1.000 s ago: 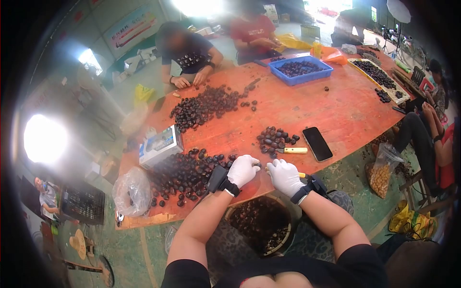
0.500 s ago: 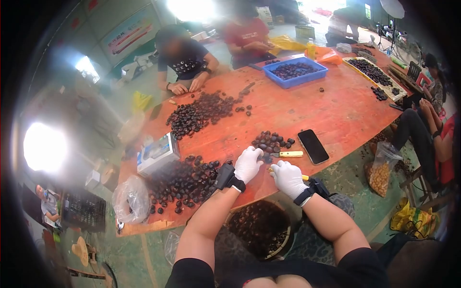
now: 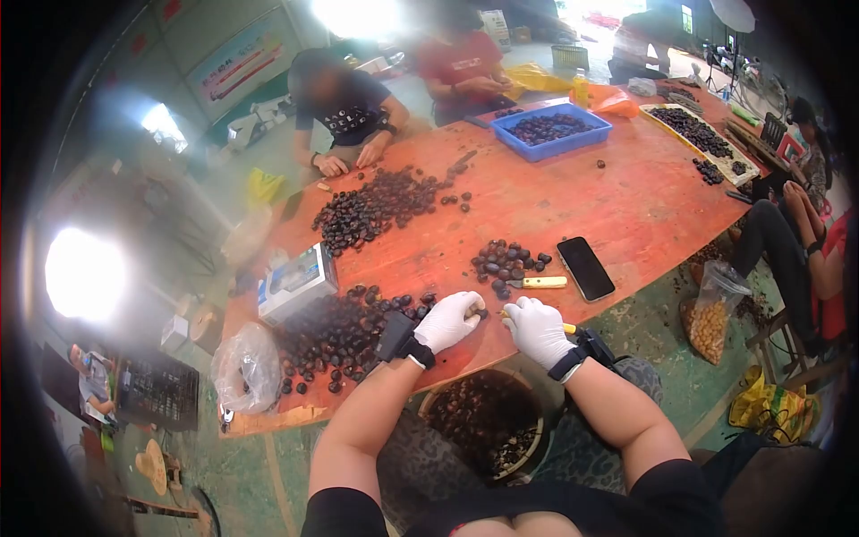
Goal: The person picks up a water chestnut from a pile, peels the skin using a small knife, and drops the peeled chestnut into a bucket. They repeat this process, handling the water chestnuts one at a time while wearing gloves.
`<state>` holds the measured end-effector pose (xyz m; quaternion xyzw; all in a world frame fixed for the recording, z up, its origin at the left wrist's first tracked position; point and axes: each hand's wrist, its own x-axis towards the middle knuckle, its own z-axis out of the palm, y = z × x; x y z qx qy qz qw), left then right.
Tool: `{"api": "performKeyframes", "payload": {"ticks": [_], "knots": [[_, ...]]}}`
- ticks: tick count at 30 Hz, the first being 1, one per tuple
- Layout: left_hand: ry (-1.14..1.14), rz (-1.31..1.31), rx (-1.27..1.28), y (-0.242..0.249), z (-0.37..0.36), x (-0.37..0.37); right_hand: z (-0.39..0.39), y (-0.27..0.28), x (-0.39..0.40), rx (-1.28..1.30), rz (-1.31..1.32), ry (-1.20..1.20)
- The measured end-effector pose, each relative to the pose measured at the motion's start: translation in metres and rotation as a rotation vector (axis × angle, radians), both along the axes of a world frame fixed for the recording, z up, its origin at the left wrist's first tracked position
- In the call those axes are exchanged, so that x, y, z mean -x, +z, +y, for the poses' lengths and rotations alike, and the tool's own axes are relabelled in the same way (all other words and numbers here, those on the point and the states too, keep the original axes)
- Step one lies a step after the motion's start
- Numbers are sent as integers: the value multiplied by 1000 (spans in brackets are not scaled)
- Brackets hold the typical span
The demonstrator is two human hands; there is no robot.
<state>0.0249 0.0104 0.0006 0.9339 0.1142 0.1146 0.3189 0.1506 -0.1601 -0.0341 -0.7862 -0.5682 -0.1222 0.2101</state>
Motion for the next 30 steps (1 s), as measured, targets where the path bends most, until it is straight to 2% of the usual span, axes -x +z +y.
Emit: {"api": "performKeyframes", "payload": {"ticks": [5, 11, 15, 17, 20, 23, 26, 30], "knots": [[-64, -44, -42, 3, -11, 0, 1, 0, 1, 1, -9, 6], [91, 29, 131, -10, -7, -5, 2, 8, 7, -76, 1, 42], [108, 34, 119, -9, -9, -6, 8, 10, 9, -115, -17, 74], [115, 18, 109, -15, -6, -9, 11, 8, 9, -101, -18, 77], [121, -19, 229, -33, 4, -12, 12, 6, 8, -59, -26, 67], [138, 27, 259, -19, 0, -10, 10, 0, 3, 10, -53, 62], [153, 19, 316, -29, 6, -10, 7, 0, 2, 15, -46, 59], [143, 43, 123, -14, 0, -8, 5, 9, 7, -20, -30, 25]]}}
